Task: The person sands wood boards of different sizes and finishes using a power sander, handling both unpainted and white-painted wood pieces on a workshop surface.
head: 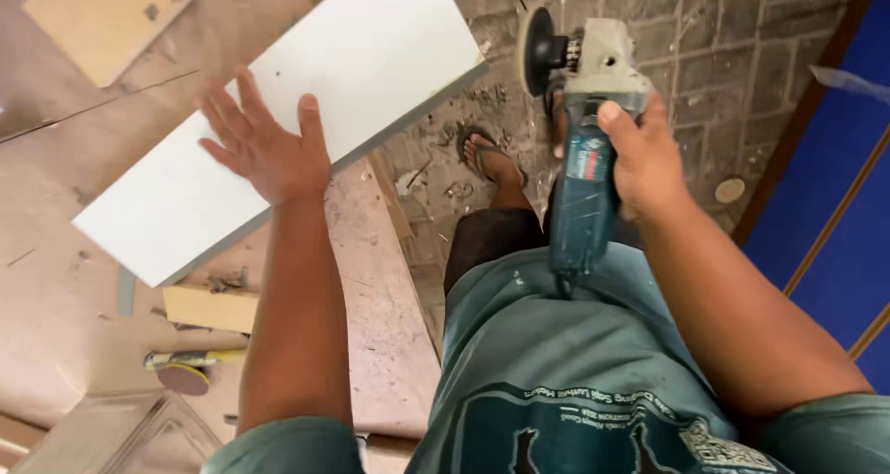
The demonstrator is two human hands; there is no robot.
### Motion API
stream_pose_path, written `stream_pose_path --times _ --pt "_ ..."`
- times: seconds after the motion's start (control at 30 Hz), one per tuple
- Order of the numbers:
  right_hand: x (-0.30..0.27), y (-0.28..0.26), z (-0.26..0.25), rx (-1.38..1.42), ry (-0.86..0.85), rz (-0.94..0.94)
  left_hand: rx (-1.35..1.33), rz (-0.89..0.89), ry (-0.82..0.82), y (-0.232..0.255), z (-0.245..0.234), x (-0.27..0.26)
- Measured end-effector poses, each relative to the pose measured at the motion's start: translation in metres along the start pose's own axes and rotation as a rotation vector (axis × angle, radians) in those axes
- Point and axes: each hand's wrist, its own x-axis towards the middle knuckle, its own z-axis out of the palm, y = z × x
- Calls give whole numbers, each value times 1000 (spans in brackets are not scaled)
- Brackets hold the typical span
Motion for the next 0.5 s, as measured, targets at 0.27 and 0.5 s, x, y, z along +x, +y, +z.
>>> stream_pose_path --times 0.27,0.5 --pt "-4 6 36 391 40 269 4 -49 -54 6 -2 -3" --pt "1 17 42 400 119 377 26 -36 -17 3 2 -4"
